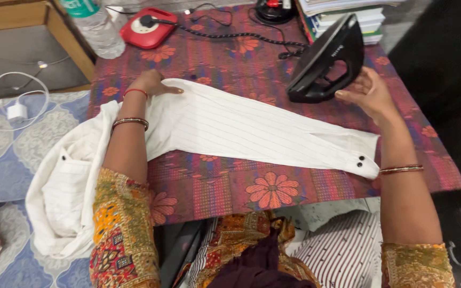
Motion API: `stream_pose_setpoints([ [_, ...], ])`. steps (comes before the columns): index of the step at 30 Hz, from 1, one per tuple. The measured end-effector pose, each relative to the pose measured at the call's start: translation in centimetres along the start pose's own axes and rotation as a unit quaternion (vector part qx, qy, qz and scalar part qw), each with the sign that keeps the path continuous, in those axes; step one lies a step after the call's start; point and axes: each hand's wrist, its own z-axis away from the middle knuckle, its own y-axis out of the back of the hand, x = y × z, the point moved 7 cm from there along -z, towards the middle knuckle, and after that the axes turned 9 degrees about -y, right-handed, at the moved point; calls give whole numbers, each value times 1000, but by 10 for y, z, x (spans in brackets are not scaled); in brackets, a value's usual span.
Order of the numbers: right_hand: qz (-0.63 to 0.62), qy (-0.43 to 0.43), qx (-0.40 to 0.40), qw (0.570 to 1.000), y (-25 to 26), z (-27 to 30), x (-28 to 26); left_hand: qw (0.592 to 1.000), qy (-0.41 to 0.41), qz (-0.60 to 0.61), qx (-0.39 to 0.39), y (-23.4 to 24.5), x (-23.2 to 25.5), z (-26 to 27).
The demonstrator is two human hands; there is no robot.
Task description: The person irons a white shirt on a table. They repeatedly smooth the fabric, fold the sleeves, and press the garment with an electric iron, moving between the sleeve and body sections.
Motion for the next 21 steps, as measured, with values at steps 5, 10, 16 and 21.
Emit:
stream_pose_setpoints([
  [5,61,-71,32,995,-16,-22,-5,990,20,-77,-118,-9,-29,1],
  [10,333,22,56,941,-77,-5,-95,998,50,-19,10,-15,-29,-19],
  [16,571,-60,-88,814,-192,37,-129,990,139,-3,12,-28,-3,-12],
  [21,566,18,-73,821,-272,25,-125,983,172,61,0,-20,10,10],
])
